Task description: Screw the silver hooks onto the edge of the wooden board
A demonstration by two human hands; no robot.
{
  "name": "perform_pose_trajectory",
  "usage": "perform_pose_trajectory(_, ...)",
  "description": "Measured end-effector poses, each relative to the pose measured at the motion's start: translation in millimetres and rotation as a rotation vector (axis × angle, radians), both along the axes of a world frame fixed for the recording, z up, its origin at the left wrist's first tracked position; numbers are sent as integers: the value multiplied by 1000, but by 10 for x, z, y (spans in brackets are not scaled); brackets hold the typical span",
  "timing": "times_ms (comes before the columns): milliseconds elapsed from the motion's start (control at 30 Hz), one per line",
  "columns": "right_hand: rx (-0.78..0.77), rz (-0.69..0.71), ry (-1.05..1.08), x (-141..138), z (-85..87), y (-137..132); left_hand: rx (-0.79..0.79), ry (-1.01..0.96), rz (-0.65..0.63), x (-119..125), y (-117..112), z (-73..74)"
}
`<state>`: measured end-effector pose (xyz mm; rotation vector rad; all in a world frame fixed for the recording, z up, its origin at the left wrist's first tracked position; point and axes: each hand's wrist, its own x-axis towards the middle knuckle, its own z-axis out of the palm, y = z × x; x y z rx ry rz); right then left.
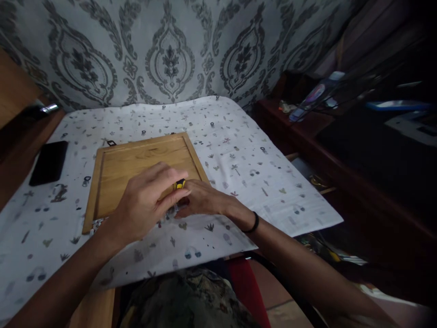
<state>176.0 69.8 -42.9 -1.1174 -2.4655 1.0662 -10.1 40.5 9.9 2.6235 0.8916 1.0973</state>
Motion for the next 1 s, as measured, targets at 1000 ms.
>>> perform_pose_trajectory(1000,-13,25,-56,26,134,-15,-94,22,147,-113,-20,140)
